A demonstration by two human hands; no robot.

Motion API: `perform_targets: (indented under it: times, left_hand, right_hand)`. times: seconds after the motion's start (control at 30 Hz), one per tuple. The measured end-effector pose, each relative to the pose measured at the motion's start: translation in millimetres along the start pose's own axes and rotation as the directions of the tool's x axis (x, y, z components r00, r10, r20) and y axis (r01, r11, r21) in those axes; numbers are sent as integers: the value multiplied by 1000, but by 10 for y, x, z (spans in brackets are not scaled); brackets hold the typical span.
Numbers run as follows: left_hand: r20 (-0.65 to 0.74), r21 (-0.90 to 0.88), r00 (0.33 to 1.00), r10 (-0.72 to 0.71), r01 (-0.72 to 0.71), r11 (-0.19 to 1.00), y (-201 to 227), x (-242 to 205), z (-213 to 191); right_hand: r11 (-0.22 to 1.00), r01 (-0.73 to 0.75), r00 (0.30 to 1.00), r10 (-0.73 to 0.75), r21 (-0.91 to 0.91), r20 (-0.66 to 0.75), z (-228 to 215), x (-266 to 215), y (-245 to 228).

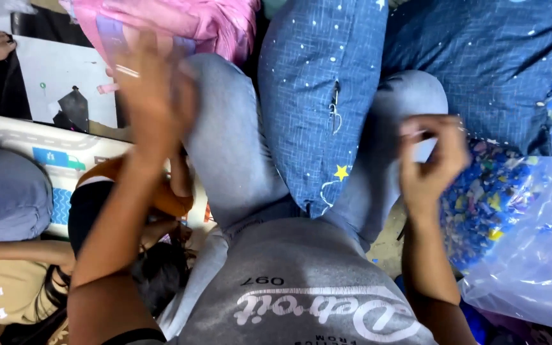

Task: Hand-sewing a seam on a blue star-patterned pillowcase to close it after stuffing.

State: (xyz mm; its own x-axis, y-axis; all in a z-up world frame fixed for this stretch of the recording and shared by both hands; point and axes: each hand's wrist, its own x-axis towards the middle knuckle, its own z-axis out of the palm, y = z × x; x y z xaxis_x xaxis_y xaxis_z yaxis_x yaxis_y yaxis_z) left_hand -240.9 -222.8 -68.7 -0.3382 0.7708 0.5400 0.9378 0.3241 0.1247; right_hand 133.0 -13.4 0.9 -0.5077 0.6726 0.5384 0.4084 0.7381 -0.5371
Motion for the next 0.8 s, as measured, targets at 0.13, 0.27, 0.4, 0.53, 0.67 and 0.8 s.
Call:
perform_targets:
  times: [0.13,0.27,0.4,0.53,0.67,0.8]
  left_hand:
    - [-173,-638,934,313,-348,687,1465,-67,-223]
    - [-98,-855,943,318,-243,458,1853,-385,-246]
    - [-111,-855,951,290,-240,459,1910,-532,-128]
    - [-110,-842,956,273,-235,486,1948,-606,-74]
    - [-121,-818,950,288,-260,513,1954,-673,7]
    - [-44,-731,835,548,-401,552,1783,-589,-40]
  right_hand:
    - [940,-284,940,233,190,251,354,-65,-443]
    - [948,-257,958,224,187,182,505,77,-554]
    - [894,-366,908,283,258,308,533,276,-500]
    - [857,-445,842,301,261,448,530,341,-418]
    - [826,-502,760,278,258,588,503,371,-265]
    - [798,-577,625,295,173,723,410,538,-308]
